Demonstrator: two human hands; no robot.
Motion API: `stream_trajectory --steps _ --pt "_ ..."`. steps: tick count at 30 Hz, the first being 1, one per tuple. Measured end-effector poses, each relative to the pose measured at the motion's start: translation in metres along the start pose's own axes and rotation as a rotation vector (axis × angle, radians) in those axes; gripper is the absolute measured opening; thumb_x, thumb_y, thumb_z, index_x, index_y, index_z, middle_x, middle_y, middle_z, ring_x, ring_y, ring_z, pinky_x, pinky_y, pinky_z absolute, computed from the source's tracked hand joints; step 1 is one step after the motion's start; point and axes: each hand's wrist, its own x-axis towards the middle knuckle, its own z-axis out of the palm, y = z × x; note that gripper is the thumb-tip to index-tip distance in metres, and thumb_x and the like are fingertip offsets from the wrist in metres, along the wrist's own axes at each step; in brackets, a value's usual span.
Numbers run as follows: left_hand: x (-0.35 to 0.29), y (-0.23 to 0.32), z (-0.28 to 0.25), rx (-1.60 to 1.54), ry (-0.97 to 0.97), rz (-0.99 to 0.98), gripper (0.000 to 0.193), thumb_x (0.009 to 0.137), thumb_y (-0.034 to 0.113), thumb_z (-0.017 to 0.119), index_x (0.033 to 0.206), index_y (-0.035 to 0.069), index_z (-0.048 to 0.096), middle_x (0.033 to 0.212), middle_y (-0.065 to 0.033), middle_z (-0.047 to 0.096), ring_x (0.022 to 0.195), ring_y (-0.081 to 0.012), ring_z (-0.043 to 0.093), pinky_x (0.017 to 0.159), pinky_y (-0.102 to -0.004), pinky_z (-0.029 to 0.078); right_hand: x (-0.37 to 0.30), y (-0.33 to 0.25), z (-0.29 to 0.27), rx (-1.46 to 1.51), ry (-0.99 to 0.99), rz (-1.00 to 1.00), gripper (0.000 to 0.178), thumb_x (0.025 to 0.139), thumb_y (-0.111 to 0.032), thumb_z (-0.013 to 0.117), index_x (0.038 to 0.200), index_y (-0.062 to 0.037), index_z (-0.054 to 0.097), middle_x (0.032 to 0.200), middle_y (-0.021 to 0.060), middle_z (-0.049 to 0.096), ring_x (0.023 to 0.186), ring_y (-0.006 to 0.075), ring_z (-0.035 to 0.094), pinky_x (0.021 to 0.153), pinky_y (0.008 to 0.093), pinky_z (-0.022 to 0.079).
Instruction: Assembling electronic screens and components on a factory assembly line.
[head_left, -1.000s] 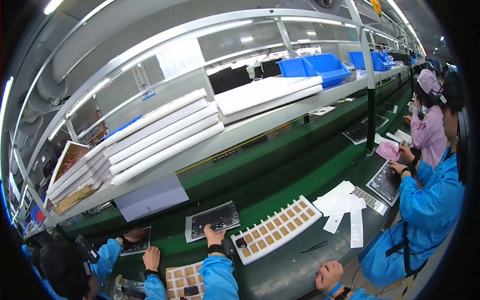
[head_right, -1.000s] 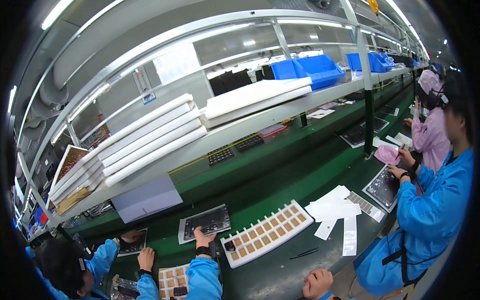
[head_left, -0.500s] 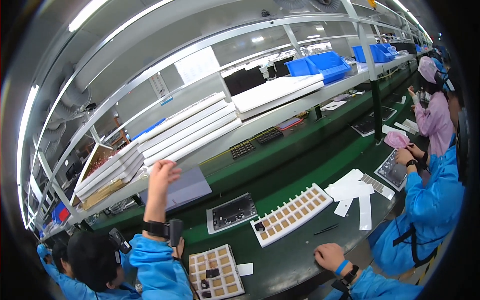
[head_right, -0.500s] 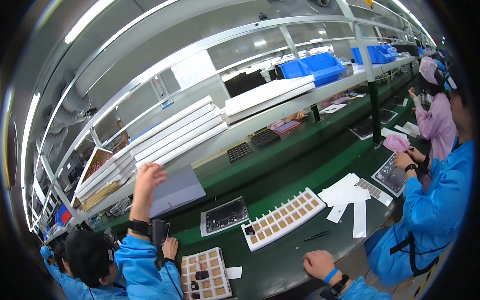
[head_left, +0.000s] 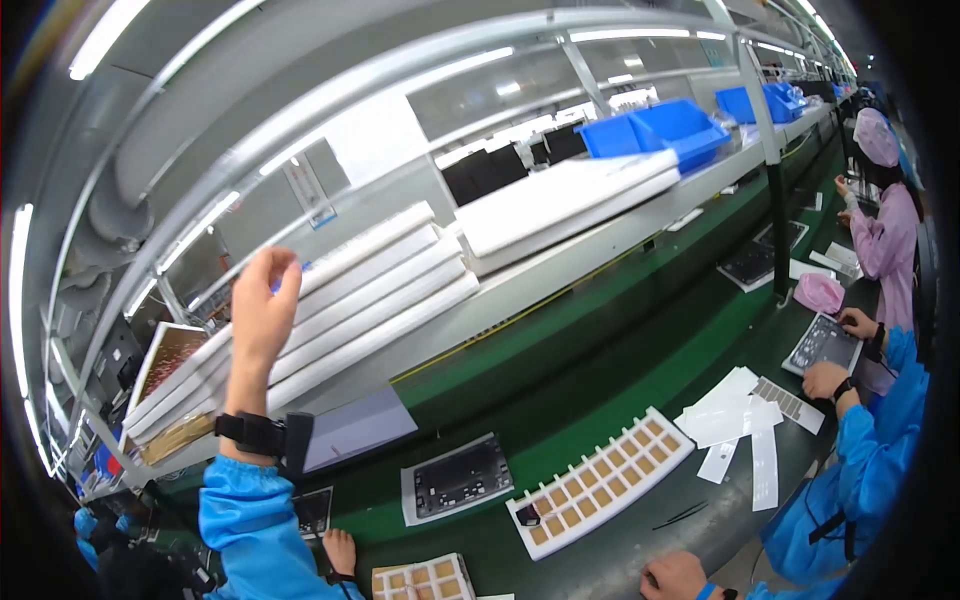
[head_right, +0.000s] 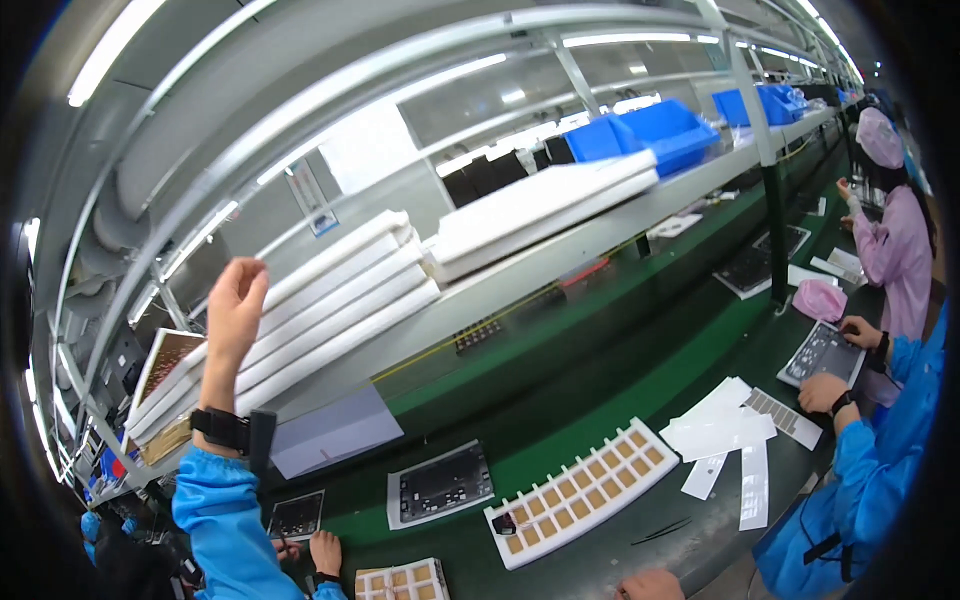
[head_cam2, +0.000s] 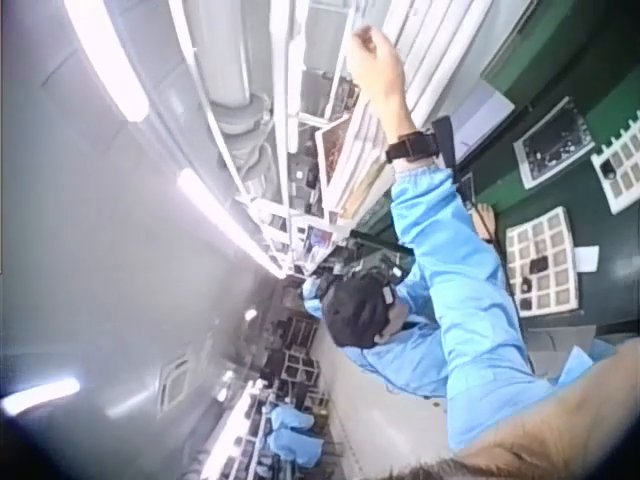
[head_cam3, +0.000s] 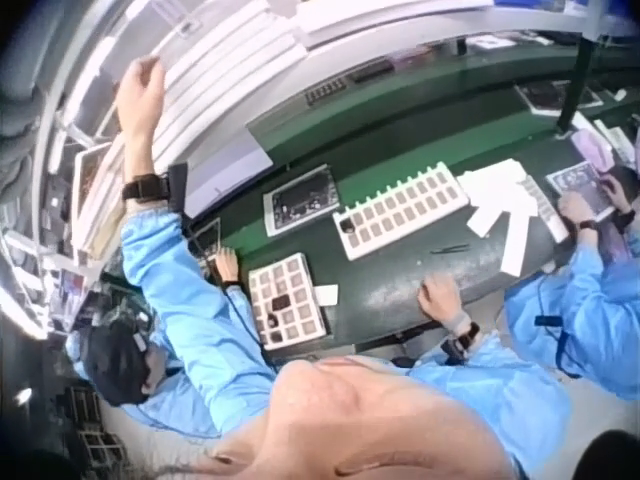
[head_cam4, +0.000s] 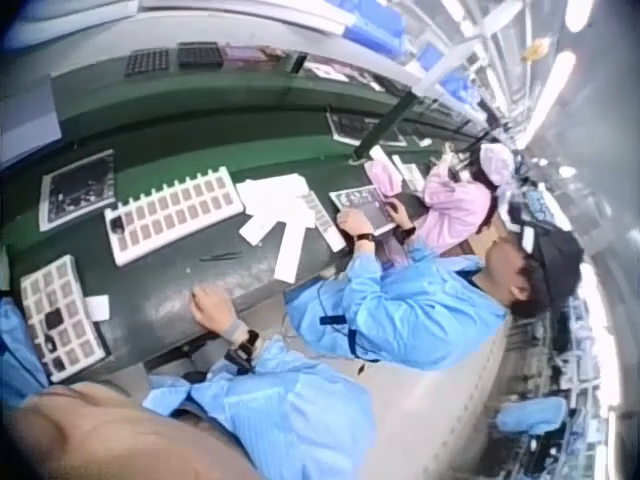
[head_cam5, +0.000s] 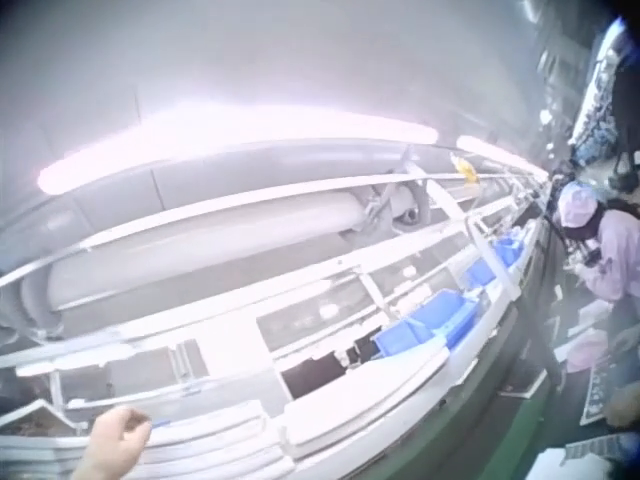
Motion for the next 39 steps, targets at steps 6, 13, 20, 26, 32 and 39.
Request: stream_trajectory --steps 6,13,20,26,32,39 --pt "-0.002 -0.022 0.05 0.406 -0.073 0.039 0.066 0.086 0.056 0.072 0.116 -0.002 0.064 0.116 -0.0209 0.065 0.113 -0.0383 0.06 0.1 -0.0453 0.045 0.004 -0.009 -0.013 -0.132 -0.038 0.096 0.016 0.081 -0.019 0.068 0.083 -0.0073 0.057 0.088 0.0183 0.056 0.085 0.0396 0.055 0.076 0.0504 0.044" --pt "-0.012 -0.001 0.046 0.488 0.026 0.046 0.055 0.063 0.042 0.089 0.097 0.007 0.065 0.095 -0.0121 0.065 0.093 -0.0339 0.06 0.083 -0.0444 0.042 0.014 -0.01 -0.014 -0.064 -0.101 0.144 0.018 0.08 -0.023 0.067 0.083 -0.0077 0.058 0.089 0.0175 0.057 0.088 0.0398 0.055 0.077 0.051 0.044" --pt "-0.012 -0.002 0.041 0.492 -0.024 0.024 0.05 0.061 0.035 0.087 0.095 0.007 0.064 0.095 -0.0114 0.064 0.093 -0.0329 0.059 0.085 -0.0435 0.041 0.011 -0.017 0.004 -0.12 -0.237 0.378 0.019 0.082 -0.026 0.065 0.086 -0.008 0.058 0.096 0.0175 0.058 0.097 0.0392 0.054 0.085 0.0521 0.043" --pt "-0.013 -0.001 0.031 0.479 -0.086 -0.02 0.046 0.065 0.03 0.081 0.099 0.005 0.063 0.097 -0.0138 0.061 0.096 -0.0365 0.055 0.087 -0.0456 0.041 0.029 -0.033 0.015 -0.132 -0.054 0.597 0.016 0.081 -0.018 0.063 0.079 -0.0024 0.057 0.09 0.0224 0.052 0.089 0.0439 0.052 0.078 0.0553 0.041" --pt "0.003 0.003 -0.007 0.076 -0.248 0.019 0.037 0.078 0.018 0.074 0.11 0.002 0.064 0.111 -0.0195 0.06 0.102 -0.0379 0.058 0.088 -0.0434 0.047 0.013 -0.017 0.037 -0.245 -0.062 0.585 0.02 0.077 -0.018 0.062 0.084 -0.0005 0.054 0.093 0.024 0.048 0.092 0.0442 0.049 0.087 0.0585 0.039" --pt "0.097 -0.068 0.015 0.052 -0.607 -0.036 0.027 0.09 0.017 0.071 0.109 -0.002 0.069 0.1 -0.0148 0.07 0.087 -0.0243 0.065 0.078 -0.036 0.052 0.019 -0.029 0.023 -0.294 -0.057 0.645 0.02 0.078 -0.019 0.061 0.085 -0.0018 0.056 0.096 0.0226 0.05 0.096 0.043 0.05 0.092 0.0586 0.04"
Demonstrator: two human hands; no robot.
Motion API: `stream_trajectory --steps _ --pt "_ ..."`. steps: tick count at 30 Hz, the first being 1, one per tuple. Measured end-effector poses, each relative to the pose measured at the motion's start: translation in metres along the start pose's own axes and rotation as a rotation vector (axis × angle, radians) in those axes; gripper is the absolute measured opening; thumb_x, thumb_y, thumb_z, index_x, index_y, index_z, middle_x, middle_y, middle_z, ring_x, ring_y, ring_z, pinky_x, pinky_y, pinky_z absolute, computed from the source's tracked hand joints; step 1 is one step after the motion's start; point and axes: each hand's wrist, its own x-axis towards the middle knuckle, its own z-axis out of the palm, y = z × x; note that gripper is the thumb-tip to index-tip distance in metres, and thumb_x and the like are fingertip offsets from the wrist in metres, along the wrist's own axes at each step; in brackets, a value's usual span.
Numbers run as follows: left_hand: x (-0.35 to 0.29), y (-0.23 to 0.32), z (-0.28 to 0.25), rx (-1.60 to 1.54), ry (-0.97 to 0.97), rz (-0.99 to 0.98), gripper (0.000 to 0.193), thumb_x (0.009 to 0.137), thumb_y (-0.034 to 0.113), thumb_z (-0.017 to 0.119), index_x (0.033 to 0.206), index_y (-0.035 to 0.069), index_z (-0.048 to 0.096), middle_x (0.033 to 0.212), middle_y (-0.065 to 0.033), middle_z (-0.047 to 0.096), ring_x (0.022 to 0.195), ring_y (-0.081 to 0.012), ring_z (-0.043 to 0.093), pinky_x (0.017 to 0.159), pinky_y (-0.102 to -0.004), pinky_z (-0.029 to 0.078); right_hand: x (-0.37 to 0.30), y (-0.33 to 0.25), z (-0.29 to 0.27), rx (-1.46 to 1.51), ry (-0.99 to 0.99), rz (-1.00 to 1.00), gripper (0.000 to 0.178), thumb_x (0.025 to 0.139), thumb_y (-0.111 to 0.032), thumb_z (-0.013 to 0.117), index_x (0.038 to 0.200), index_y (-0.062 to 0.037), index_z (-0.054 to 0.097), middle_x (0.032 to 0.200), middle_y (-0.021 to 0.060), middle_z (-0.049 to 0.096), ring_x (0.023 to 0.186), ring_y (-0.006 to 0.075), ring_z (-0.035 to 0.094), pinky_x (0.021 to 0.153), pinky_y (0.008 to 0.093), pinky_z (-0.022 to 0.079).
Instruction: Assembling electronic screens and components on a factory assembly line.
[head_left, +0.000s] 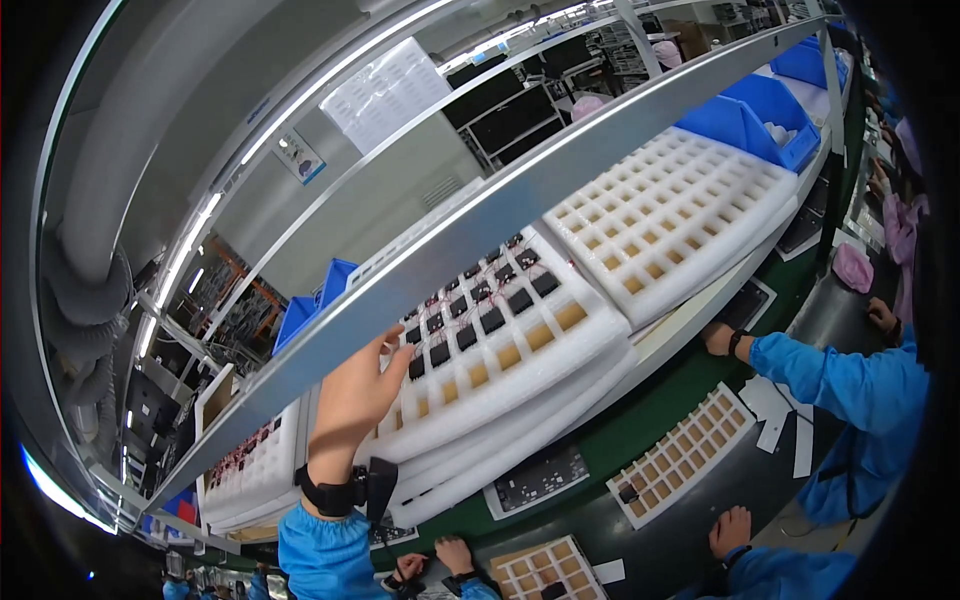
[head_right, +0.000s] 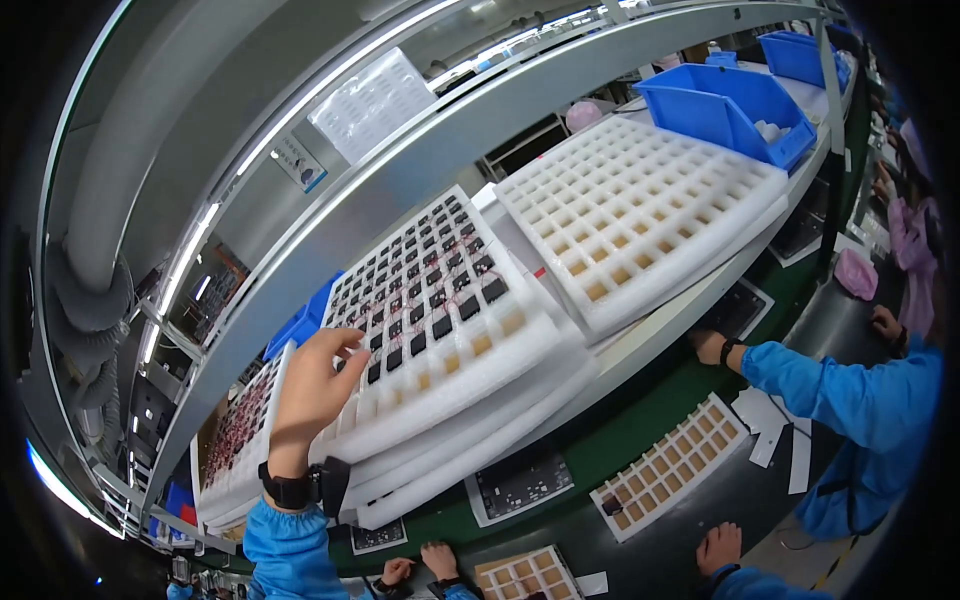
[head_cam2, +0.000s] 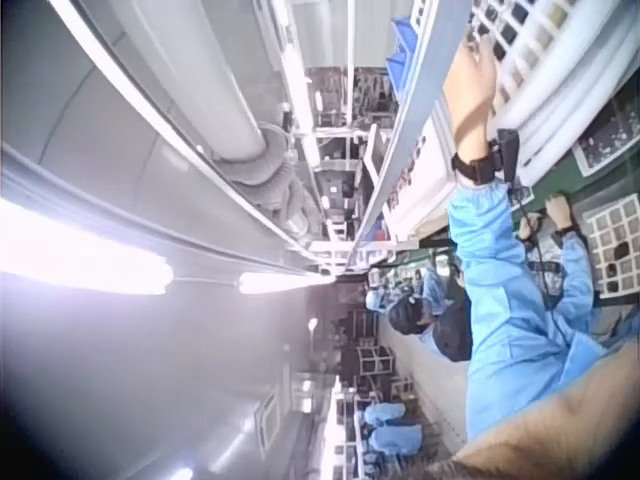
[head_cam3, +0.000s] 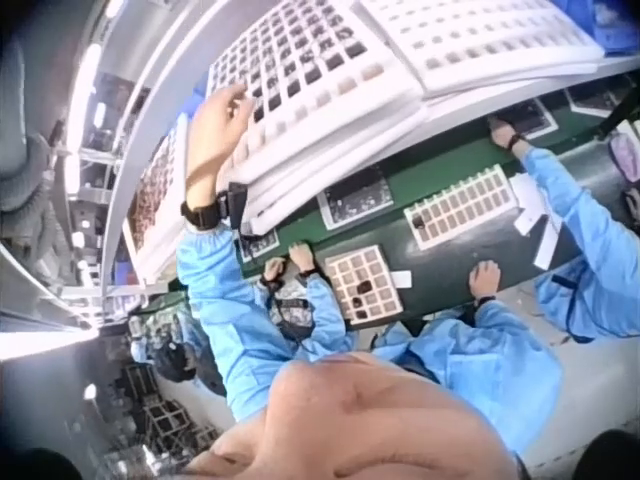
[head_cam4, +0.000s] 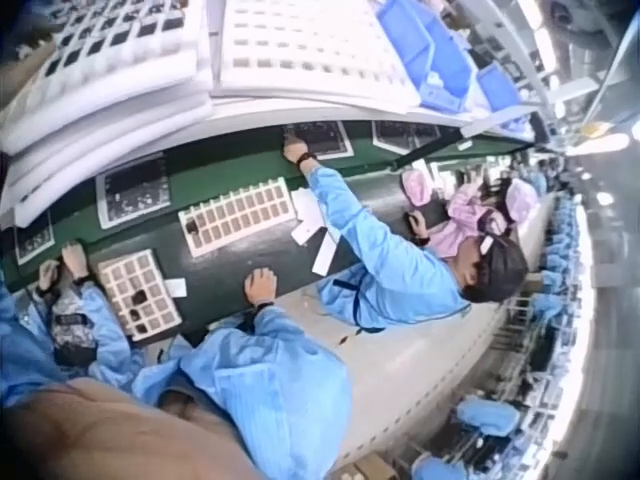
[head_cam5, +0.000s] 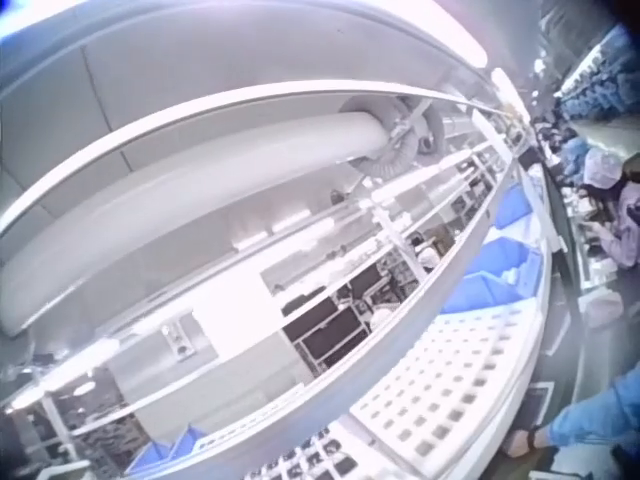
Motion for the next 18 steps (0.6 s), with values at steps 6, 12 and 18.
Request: stream_trajectory --steps 6,12,18 --pt "0.013 -0.012 0.015 -0.099 -0.211 -0.109 0.019 0.093 0.016 0.069 0.103 -0.001 0.068 0.092 -0.0095 0.067 0.082 -0.0189 0.06 0.074 -0.0329 0.05 -0.006 0.008 0.014 -0.009 0.023 -0.066 0.022 0.078 -0.018 0.061 0.088 0.0005 0.058 0.099 0.0246 0.052 0.101 0.0452 0.051 0.094 0.0583 0.04" --pt "0.013 -0.008 0.035 -0.101 -0.104 -0.123 0.012 0.095 0.012 0.066 0.098 0.001 0.065 0.087 -0.0082 0.064 0.076 -0.018 0.058 0.069 -0.0318 0.047 -0.007 0.015 0.012 0.075 -0.026 -0.072 0.018 0.079 -0.017 0.061 0.085 -0.0003 0.055 0.095 0.0239 0.05 0.095 0.0438 0.05 0.087 0.0566 0.04" --pt "-0.002 -0.027 0.041 -0.054 0.35 -0.233 0.016 0.104 0.015 0.057 0.103 0.0 0.058 0.081 -0.0104 0.064 0.072 -0.0202 0.061 0.068 -0.0335 0.049 0.013 0.015 -0.003 0.171 -0.115 -0.132 0.017 0.08 -0.017 0.061 0.082 -0.0015 0.054 0.09 0.0222 0.048 0.089 0.0419 0.049 0.081 0.0559 0.04"
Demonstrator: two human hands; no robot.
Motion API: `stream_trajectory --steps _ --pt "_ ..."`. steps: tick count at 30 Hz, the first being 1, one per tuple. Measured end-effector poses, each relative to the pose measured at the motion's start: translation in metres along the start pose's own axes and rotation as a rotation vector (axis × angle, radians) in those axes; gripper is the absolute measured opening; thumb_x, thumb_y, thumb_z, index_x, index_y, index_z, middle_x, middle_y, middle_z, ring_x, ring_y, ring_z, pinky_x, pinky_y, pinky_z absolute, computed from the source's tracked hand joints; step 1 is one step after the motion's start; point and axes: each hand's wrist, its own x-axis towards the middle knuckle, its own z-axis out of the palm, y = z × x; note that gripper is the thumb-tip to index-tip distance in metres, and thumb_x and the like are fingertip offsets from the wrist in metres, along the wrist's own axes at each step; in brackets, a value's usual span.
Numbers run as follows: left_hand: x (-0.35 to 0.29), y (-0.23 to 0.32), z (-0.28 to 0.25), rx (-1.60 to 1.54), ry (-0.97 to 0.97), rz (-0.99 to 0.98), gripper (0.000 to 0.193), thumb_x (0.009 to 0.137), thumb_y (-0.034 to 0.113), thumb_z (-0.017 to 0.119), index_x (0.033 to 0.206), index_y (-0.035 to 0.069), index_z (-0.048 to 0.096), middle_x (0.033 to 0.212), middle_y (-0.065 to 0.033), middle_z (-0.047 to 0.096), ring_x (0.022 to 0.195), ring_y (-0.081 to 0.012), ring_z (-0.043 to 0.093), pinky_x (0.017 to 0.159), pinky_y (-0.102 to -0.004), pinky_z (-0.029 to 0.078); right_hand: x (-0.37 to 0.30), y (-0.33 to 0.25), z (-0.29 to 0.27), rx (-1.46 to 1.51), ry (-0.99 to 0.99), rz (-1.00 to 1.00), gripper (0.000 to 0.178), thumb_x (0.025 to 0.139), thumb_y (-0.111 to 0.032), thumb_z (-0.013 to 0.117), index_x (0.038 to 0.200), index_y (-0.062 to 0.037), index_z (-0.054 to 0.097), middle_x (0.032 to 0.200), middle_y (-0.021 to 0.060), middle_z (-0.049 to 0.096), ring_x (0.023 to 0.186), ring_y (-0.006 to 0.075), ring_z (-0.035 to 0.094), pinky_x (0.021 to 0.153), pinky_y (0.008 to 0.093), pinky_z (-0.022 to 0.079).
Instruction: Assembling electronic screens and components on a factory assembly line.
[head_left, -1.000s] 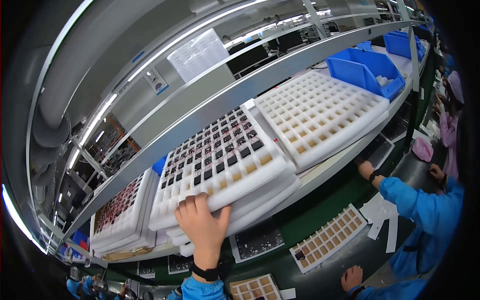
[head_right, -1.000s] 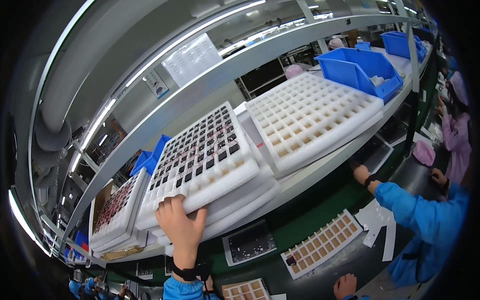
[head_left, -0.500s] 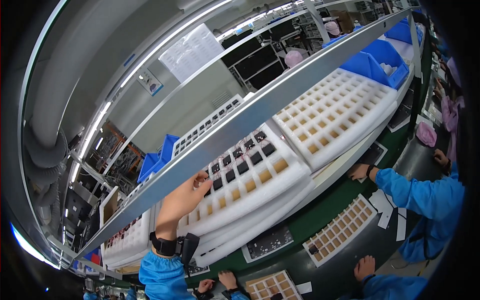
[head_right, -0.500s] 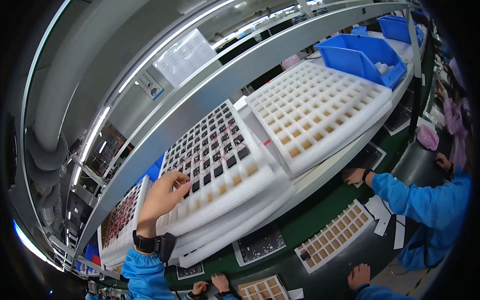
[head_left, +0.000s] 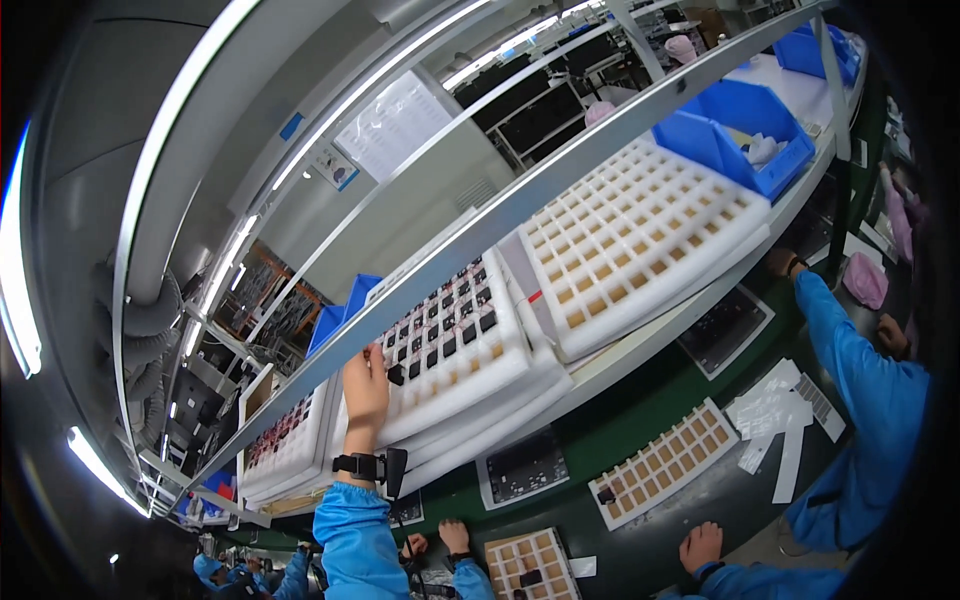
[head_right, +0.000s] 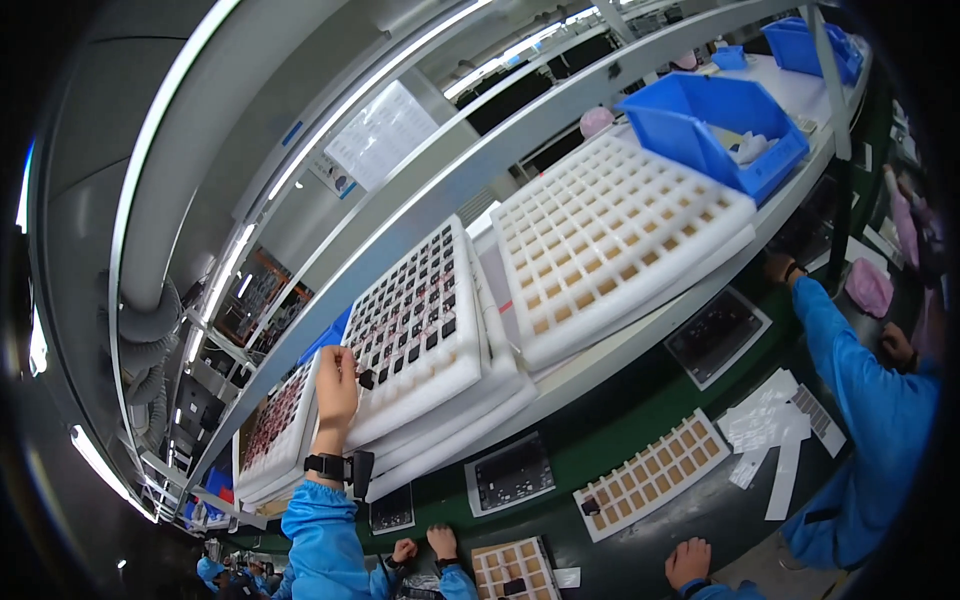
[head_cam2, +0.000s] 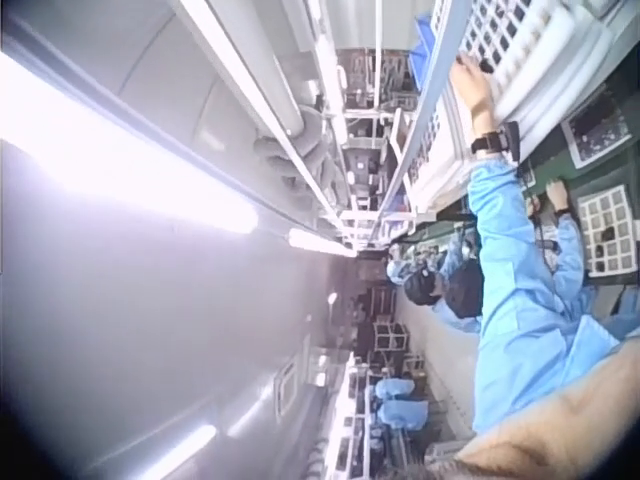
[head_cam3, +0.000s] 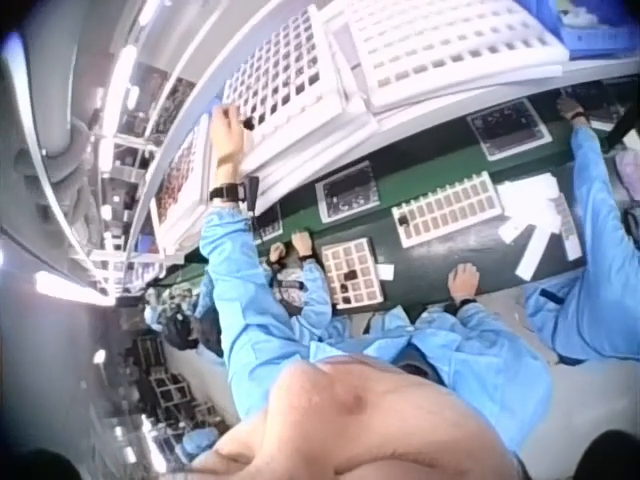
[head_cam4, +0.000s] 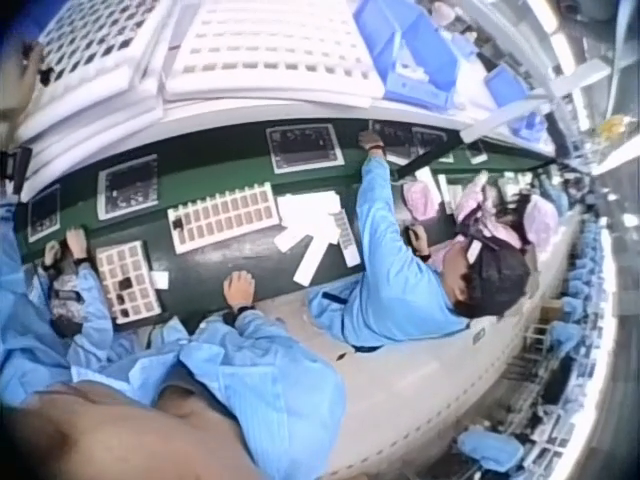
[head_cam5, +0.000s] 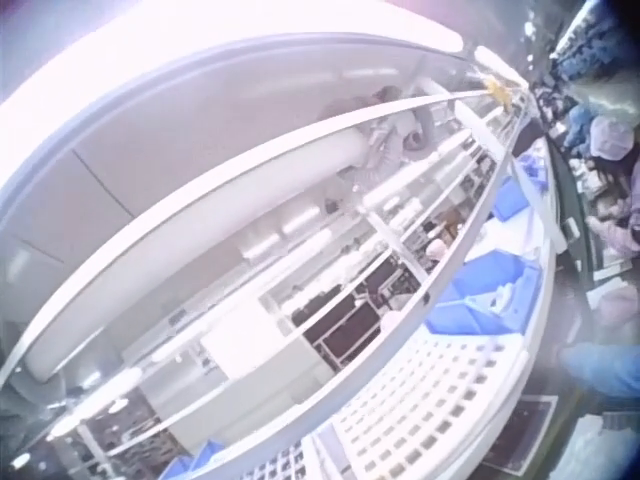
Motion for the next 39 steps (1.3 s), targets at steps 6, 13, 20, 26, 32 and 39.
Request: stream_trajectory --steps 6,13,20,26,32,39 --pt "0.003 0.011 0.023 -0.049 -0.101 -0.06 0.019 0.101 0.019 0.062 0.1 0.0 0.058 0.081 -0.0096 0.064 0.073 -0.0181 0.059 0.069 -0.0325 0.05 0.057 -0.007 -0.058 0.357 -0.568 -0.215 0.034 0.088 -0.042 0.07 0.088 -0.0076 0.068 0.075 0.0107 0.065 0.08 0.0344 0.064 0.072 0.0461 0.051" --pt "-0.001 0.037 0.021 -0.064 -0.205 0.035 0.024 0.09 0.024 0.072 0.094 0.0 0.07 0.082 -0.0114 0.063 0.081 -0.023 0.06 0.075 -0.0363 0.049 0.171 -0.212 -0.311 0.708 -0.602 -0.73 0.025 0.094 -0.031 0.072 0.09 -0.0072 0.067 0.075 0.0037 0.064 0.07 0.0157 0.062 0.066 0.032 0.05" --pt "0.002 0.025 0.03 -0.128 -0.168 0.103 0.014 0.089 0.016 0.067 0.086 0.002 0.065 0.087 -0.0177 0.064 0.091 -0.0373 0.059 0.083 -0.046 0.047 0.308 -0.356 -0.404 0.347 -0.184 -0.805 0.027 0.094 -0.029 0.071 0.095 -0.0029 0.066 0.079 0.0117 0.067 0.074 0.0231 0.066 0.069 0.0353 0.052" --pt "-0.002 0.034 0.038 -0.115 -0.096 0.111 0.011 0.092 0.011 0.062 0.088 0.0 0.061 0.095 -0.0258 0.064 0.096 -0.0457 0.058 0.087 -0.0515 0.046 0.42 -0.435 -0.338 -0.003 0.037 -1.126 0.041 0.094 -0.042 0.067 0.106 -0.003 0.065 0.091 0.016 0.068 0.086 0.0322 0.067 0.077 0.0413 0.053" --pt "-0.015 0.014 0.044 -0.108 0.08 0.087 0.015 0.093 0.014 0.064 0.091 -0.001 0.063 0.091 -0.0244 0.065 0.093 -0.0456 0.061 0.084 -0.052 0.047 0.417 -0.495 -0.315 -0.302 -0.329 -1.142 0.038 0.1 -0.041 0.059 0.106 -0.0036 0.064 0.094 0.0176 0.067 0.089 0.0343 0.065 0.081 0.0423 0.051" --pt "-0.009 0.023 0.044 -0.005 0.019 0.111 0.016 0.09 0.013 0.065 0.098 -0.001 0.065 0.092 -0.0221 0.067 0.091 -0.044 0.063 0.083 -0.0514 0.049 0.431 -0.476 -0.296 -0.164 0.048 -1.398 0.027 0.102 -0.022 0.053 0.118 -0.0026 0.064 0.103 0.0223 0.068 0.094 0.041 0.065 0.086 0.0474 0.052"
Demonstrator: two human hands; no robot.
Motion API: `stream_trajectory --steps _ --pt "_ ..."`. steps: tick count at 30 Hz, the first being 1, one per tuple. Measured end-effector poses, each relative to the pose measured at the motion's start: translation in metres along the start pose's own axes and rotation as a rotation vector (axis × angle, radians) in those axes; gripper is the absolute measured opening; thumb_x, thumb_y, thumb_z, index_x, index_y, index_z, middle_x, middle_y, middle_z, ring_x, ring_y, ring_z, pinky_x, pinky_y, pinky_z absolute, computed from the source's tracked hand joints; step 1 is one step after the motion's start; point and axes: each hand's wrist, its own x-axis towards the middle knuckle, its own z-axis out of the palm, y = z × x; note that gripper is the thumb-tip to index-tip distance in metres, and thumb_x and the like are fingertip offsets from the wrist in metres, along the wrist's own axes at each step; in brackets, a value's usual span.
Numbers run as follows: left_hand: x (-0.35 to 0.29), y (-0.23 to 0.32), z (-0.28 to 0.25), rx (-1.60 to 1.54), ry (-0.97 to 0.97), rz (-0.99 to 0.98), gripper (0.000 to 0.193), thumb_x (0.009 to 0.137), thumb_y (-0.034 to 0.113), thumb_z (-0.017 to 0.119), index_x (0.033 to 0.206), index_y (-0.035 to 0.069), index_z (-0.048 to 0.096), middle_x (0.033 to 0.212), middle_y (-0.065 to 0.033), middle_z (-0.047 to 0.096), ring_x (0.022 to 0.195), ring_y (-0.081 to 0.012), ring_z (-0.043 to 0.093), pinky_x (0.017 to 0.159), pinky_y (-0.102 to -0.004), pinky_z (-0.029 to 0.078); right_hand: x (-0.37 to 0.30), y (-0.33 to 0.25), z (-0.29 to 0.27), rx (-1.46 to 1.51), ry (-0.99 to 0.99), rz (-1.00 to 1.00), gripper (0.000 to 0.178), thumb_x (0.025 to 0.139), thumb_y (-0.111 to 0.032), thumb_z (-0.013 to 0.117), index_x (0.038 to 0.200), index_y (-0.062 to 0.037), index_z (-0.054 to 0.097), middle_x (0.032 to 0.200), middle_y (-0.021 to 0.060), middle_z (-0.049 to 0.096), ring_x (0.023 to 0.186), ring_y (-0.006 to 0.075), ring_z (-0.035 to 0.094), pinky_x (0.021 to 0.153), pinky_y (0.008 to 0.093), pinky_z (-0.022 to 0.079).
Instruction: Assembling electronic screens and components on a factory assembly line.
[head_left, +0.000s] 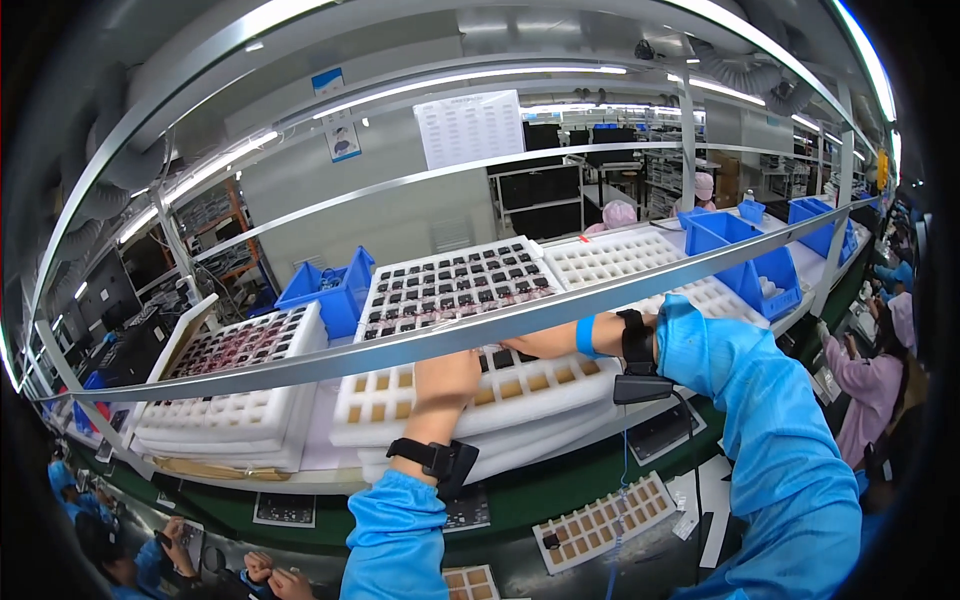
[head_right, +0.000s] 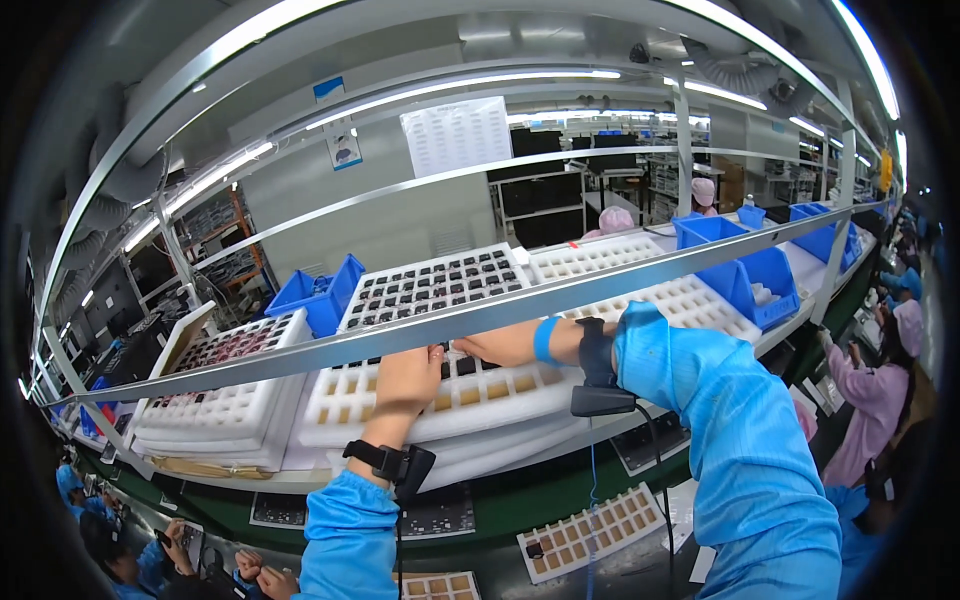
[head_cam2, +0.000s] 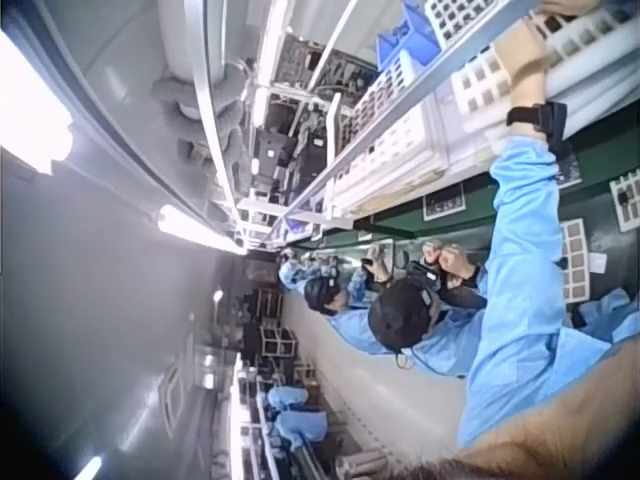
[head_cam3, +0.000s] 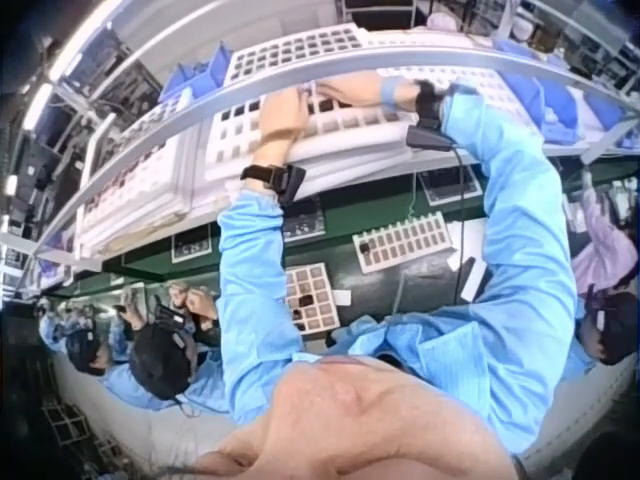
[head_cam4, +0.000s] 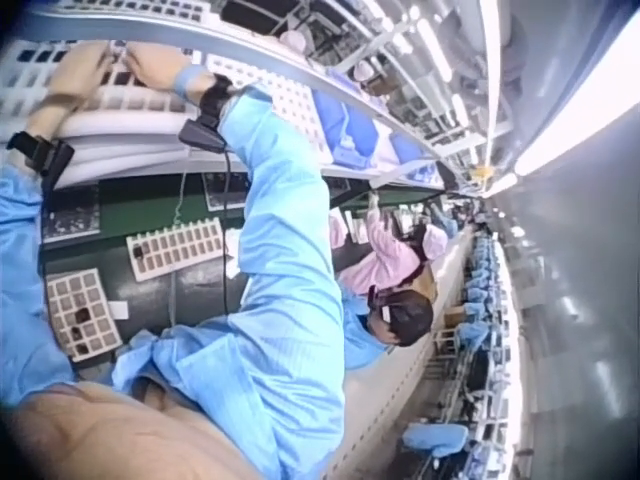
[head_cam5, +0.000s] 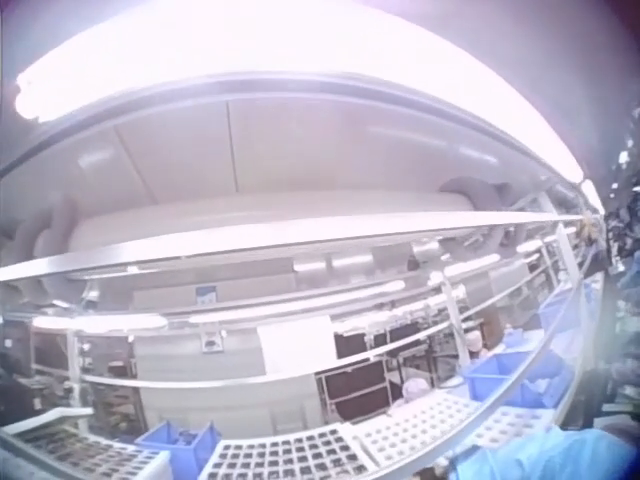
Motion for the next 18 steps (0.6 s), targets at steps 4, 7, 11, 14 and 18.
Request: stream_trajectory --steps 4,7,11,14,18 --pt "0.001 0.004 -0.005 -0.017 0.056 0.145 0.023 0.093 0.008 0.059 0.114 -0.002 0.066 0.111 -0.028 0.065 0.104 -0.0489 0.06 0.092 -0.0533 0.048 -0.004 -0.004 -0.003 0.006 0.099 0.064 0.026 0.098 -0.018 0.055 0.118 -0.0028 0.064 0.099 0.0224 0.069 0.089 0.0408 0.066 0.082 0.0472 0.052" --pt "0.001 0.006 -0.009 -0.033 -0.041 -0.097 0.023 0.096 0.008 0.056 0.115 -0.003 0.063 0.109 -0.0277 0.065 0.104 -0.049 0.059 0.092 -0.0535 0.047 0.008 0.0 -0.011 0.2 -0.023 0.245 0.018 0.098 -0.018 0.055 0.106 -0.0021 0.061 0.092 0.0201 0.068 0.084 0.0362 0.067 0.077 0.0448 0.052" --pt "0.005 0.024 -0.025 -0.077 0.064 -0.167 0.021 0.097 0.008 0.054 0.114 -0.004 0.059 0.104 -0.0271 0.065 0.101 -0.0481 0.06 0.091 -0.0515 0.047 0.006 0.002 -0.011 0.389 0.035 0.318 0.023 0.102 -0.025 0.054 0.099 -0.0032 0.06 0.083 0.0142 0.067 0.077 0.0295 0.066 0.07 0.0394 0.05" --pt "0.007 0.027 -0.029 -0.204 0.177 -0.115 0.016 0.1 0.011 0.052 0.109 -0.001 0.058 0.096 -0.0242 0.065 0.092 -0.0425 0.062 0.083 -0.0482 0.049 0.011 -0.005 -0.02 0.442 0.012 0.388 0.029 0.106 -0.03 0.052 0.098 -0.0033 0.06 0.082 0.0138 0.066 0.074 0.0276 0.066 0.067 0.0389 0.05" --pt "0.005 0.023 -0.03 -0.358 0.132 -0.084 0.016 0.103 0.016 0.05 0.104 0.001 0.057 0.091 -0.0211 0.065 0.084 -0.0358 0.064 0.078 -0.0428 0.05 0.015 -0.012 -0.024 0.453 0.172 0.271 0.03 0.106 -0.031 0.052 0.1 -0.0031 0.061 0.08 0.015 0.066 0.069 0.026 0.066 0.062 0.038 0.05"
